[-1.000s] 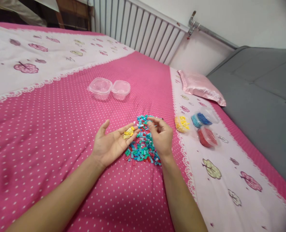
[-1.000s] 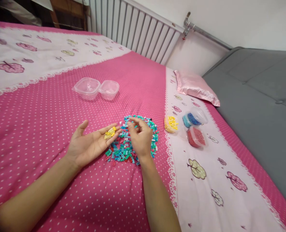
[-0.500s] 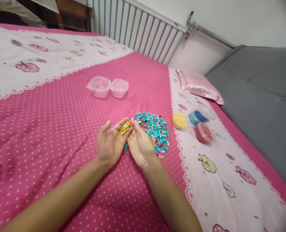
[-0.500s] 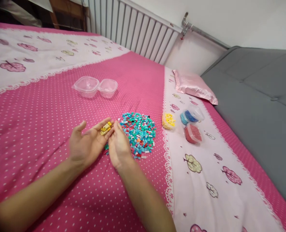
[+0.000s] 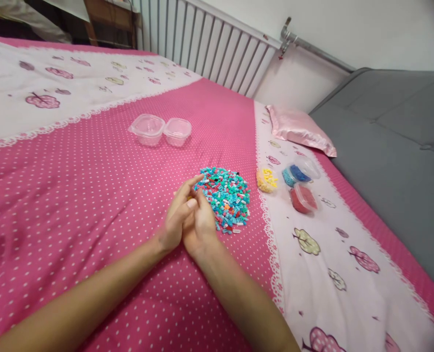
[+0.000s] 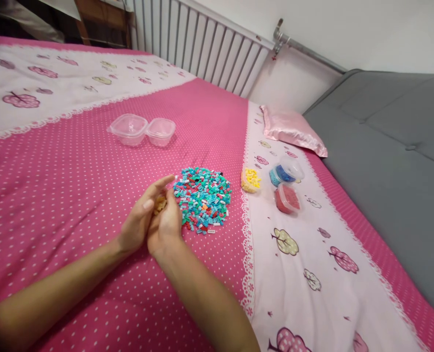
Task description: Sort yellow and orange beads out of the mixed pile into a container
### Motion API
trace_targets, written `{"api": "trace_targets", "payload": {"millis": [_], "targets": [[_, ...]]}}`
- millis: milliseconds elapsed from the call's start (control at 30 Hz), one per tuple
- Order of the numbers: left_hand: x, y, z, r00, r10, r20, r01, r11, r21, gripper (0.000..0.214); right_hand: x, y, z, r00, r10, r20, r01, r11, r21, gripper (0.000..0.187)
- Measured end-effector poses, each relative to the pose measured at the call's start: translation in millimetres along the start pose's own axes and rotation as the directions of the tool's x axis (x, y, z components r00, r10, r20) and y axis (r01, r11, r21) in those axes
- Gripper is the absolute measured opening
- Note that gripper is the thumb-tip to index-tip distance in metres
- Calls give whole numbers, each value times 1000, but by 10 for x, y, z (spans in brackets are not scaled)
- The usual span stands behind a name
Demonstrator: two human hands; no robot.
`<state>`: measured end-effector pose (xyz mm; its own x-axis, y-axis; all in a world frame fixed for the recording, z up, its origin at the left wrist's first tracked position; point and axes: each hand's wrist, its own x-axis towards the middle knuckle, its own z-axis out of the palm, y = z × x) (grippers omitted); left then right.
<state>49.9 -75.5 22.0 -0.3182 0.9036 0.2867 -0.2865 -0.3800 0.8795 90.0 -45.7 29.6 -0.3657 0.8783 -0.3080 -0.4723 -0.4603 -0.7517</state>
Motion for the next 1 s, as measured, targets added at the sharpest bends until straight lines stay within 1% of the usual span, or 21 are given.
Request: {"api": "trace_targets", "payload": {"millis": [67,133,233,333,400,467,500,567,600,667,733,767,800,867,900,1000], "targets": [[61,13,-18,998,51,30,-53,995,79,55,-60,-44,39,995,102,-11,-100,985,138,28],[120,13,-38,993,97,64,-105,984,144,55,-113,-96,75,983,184,-6,-176,950,258,32],[191,8,-49,974,199,105,-217,955,200,54,-140,-199,86,965,259,52,-261,907,331,39],[247,30,-23,937,331,113,-349,905,243,56,-97,-359,22,940,319,122,-341,870,357,41],[292,73,1,913,392,110,-406,865,294,56,-44,-510,-58,935,326,138,-354,845,402,40],[357,134,0,898,424,113,-434,817,380,53,21,-690,-164,952,282,116,-304,841,448,38],[400,167,-20,893,433,120,-439,782,442,51,57,-787,-228,963,257,85,-267,848,457,38],[505,220,-111,890,432,145,-425,674,605,50,137,-975,-379,984,174,28,-167,872,460,36],[564,231,-186,895,421,150,-396,593,701,52,181,-1060,-466,992,124,-19,-101,880,465,35],[677,204,-389,920,363,147,-293,390,873,56,275,-1204,-653,990,19,-136,45,889,456,30],[763,111,-627,963,250,100,-144,161,976,61,368,-1310,-844,960,-85,-266,193,890,414,25],[789,49,-741,981,174,90,-98,37,995,62,410,-1350,-934,940,-125,-317,248,888,387,23],[804,-17,-839,993,77,87,-81,-78,994,61,448,-1384,-1017,919,-161,-361,297,884,360,23],[805,-134,-972,997,14,75,-72,-140,988,59,505,-1434,-1157,869,-212,-446,376,870,320,22],[799,-176,-1005,997,-12,77,-78,-199,977,59,525,-1453,-1212,846,-226,-483,406,860,309,21],[781,-226,-1017,995,-36,88,-95,-278,956,58,563,-1485,-1324,794,-245,-556,473,823,314,21]]}}
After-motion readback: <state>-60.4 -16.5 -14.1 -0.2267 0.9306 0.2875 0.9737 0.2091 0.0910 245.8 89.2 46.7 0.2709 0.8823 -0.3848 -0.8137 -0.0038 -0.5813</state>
